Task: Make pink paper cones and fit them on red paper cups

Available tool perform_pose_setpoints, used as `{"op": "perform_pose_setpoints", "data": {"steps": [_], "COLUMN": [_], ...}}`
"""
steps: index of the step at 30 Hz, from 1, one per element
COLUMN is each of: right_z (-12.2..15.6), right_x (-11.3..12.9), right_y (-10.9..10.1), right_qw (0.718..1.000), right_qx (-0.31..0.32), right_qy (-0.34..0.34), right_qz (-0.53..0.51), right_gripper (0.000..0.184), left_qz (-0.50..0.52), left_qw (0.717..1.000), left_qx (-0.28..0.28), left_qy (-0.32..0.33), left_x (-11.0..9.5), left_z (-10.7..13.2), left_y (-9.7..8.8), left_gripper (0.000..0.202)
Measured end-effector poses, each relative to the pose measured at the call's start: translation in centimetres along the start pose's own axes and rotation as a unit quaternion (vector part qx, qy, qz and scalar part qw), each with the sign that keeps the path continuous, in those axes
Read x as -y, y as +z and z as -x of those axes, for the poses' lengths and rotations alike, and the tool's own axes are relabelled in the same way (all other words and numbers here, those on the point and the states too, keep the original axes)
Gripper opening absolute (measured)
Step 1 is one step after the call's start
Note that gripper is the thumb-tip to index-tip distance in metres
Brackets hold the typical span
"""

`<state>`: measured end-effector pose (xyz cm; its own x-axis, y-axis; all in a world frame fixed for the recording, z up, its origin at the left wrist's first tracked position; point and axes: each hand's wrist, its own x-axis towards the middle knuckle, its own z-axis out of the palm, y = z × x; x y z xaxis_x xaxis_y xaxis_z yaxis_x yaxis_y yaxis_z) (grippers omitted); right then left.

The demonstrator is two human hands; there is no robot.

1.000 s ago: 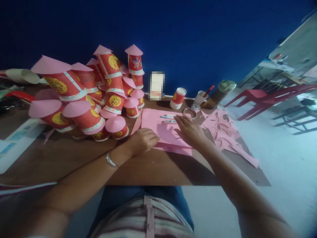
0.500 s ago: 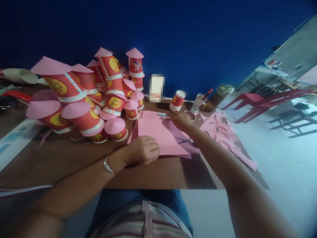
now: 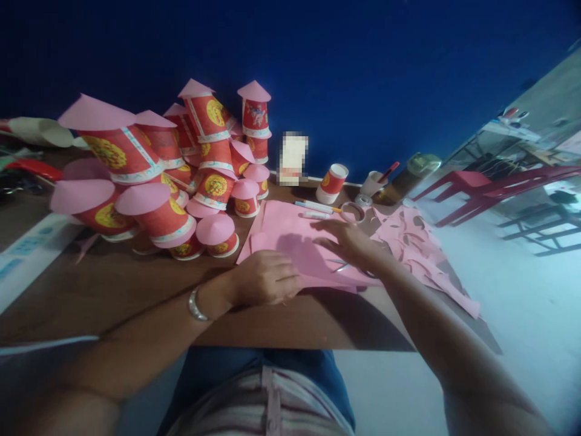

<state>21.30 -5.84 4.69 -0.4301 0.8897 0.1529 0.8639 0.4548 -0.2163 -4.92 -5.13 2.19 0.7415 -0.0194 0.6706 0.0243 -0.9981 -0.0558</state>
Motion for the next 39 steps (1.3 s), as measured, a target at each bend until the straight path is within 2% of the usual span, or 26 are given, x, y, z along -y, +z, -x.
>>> {"op": "perform_pose_setpoints", "data": {"steps": [1,3,6,8,11,13,15,21,24,26,28,30,32,34,37,39], "right_z": [1.5,4.2,6.8,7.8,8.7,9.2,9.4,8.8,8.9,9.5,10.1,10.5,10.4,9.6,7.2,5.2], "right_x": [0.3,0.1,-1.9,-3.3,-4.1,-3.9,-3.5,-4.3,-5.1,-5.2,-4.7,-3.9,-3.0,-2.2,-1.6,-1.7], "right_y": [-0.4,-0.7,0.0,0.6,0.9,0.7,0.5,0.7,0.0,-1.0,-2.1,-2.8,-2.9,-2.4,-0.9,0.1], "right_qw": [1.0,1.0,0.995,0.991,0.991,0.99,0.986,0.965,0.945,0.936,0.93,0.94,0.966,0.984,0.98,0.972], "right_qx": [0.009,-0.004,-0.025,0.002,0.055,0.075,0.086,0.091,0.025,-0.079,-0.19,-0.232,-0.187,-0.099,0.023,0.082], "right_qy": [-0.005,0.007,0.061,0.088,0.069,0.05,0.051,0.151,0.233,0.264,0.255,0.202,0.132,0.086,0.076,0.064], "right_qz": [-0.023,-0.005,0.069,0.1,0.102,0.112,0.134,0.194,0.228,0.219,0.183,0.145,0.118,0.117,0.183,0.209], "right_gripper": [0.038,0.034,0.032,0.031,0.036,0.043,0.042,0.029,0.025,0.022,0.018,0.024,0.032,0.032,0.035,0.035], "left_qz": [-0.005,-0.009,-0.002,-0.002,-0.012,-0.024,-0.039,-0.087,-0.116,-0.127,-0.129,-0.123,-0.112,-0.102,-0.102,-0.11], "left_qw": [1.0,0.999,1.0,1.0,0.999,0.999,0.999,0.996,0.992,0.99,0.991,0.991,0.992,0.992,0.989,0.987], "left_qx": [-0.016,-0.033,-0.026,-0.026,-0.03,-0.026,-0.022,-0.036,-0.05,-0.05,-0.038,-0.013,0.017,0.043,0.087,0.109], "left_qy": [-0.007,-0.014,-0.015,-0.01,0.001,0.007,0.005,0.011,0.015,0.019,0.028,0.043,0.059,0.064,0.055,0.051], "left_x": [0.1,0.2,0.0,-0.2,-0.4,-0.4,-0.4,-0.8,-1.0,-1.1,-1.2,-1.4,-1.7,-2.0,-2.1,-2.0], "left_z": [0.0,-0.1,-0.5,-0.7,-1.1,-1.3,-1.5,-2.3,-2.4,-2.4,-2.3,-2.1,-1.8,-1.5,-1.1,-1.1], "left_y": [-0.2,-0.4,-0.4,-0.4,-0.5,-0.7,-1.1,-2.3,-2.8,-3.1,-3.1,-2.8,-2.3,-1.5,-0.3,0.4], "left_gripper": [0.001,0.005,0.005,0.004,0.004,0.003,0.003,0.005,0.011,0.015,0.014,0.007,0.004,0.007,0.013,0.014]}}
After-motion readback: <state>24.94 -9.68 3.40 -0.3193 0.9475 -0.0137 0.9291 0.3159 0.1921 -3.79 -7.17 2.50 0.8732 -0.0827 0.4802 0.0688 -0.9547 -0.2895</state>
